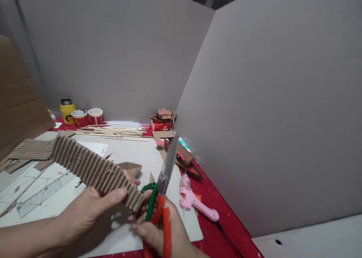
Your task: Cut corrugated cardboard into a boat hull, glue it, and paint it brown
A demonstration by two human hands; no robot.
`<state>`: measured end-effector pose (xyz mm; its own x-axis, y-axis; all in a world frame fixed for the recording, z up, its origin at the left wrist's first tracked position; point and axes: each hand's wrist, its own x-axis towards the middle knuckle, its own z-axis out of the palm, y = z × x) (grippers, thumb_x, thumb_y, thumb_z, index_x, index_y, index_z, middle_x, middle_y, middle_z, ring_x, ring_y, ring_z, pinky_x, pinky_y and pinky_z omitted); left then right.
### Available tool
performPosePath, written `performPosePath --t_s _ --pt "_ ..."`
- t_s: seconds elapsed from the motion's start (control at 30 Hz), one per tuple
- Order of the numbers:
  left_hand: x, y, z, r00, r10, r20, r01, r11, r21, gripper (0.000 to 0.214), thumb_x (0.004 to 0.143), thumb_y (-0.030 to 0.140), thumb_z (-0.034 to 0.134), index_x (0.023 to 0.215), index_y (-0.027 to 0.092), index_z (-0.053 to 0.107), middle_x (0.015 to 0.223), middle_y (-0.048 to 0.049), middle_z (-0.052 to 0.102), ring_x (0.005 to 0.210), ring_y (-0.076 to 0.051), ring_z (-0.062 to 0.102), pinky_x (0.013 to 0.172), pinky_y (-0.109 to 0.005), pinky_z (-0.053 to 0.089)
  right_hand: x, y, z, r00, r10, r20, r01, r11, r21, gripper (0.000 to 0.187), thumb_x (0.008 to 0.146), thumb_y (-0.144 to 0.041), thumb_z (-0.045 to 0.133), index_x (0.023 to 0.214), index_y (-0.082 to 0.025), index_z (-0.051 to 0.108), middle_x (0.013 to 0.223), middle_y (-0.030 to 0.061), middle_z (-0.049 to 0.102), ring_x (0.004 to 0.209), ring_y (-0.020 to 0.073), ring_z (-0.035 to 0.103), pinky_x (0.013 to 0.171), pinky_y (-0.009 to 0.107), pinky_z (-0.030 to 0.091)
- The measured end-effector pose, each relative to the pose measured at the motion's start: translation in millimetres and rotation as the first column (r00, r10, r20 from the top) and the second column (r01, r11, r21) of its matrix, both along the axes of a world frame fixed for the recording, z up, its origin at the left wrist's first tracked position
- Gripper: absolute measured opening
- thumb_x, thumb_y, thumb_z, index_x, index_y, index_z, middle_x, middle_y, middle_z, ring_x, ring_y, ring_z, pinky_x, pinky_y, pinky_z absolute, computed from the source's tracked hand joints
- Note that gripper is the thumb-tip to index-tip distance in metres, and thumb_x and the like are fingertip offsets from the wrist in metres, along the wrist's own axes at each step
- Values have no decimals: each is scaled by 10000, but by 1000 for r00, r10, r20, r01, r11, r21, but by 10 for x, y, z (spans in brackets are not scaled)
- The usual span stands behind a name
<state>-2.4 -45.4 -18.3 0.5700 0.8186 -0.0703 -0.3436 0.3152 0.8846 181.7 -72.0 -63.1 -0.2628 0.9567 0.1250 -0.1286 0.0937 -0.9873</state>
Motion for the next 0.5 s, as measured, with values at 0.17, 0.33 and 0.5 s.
performPosePath --t_s 0.17,0.33,0.5 --pt "60 -46 -66 998 -6 -56 7 1000 25 287 836 408 691 1039 211 747 925 -60 723 892 -206 622 937 -372 448 -32 -26 66 977 -201 71 189 971 146 205 839 -395 684 932 -223 625 777 57 689 694 202 681 690 315 585" --pt "13 -67 -16 946 -168 -279 202 975 98 341 848 475 640 1043 223 762 898 -52 732 853 -206 628 811 -317 480 211 24 60 900 -435 36 416 878 236 191 819 -366 715 904 -226 616 865 59 644 796 194 644 708 294 563" --pt "-151 -175 202 785 -312 -535 409 910 68 207 816 396 652 767 264 804 624 -10 679 558 -151 573 557 -236 445 474 81 182 826 -561 51 523 798 300 222 842 -401 678 962 -225 615 973 86 627 829 218 638 685 321 553"
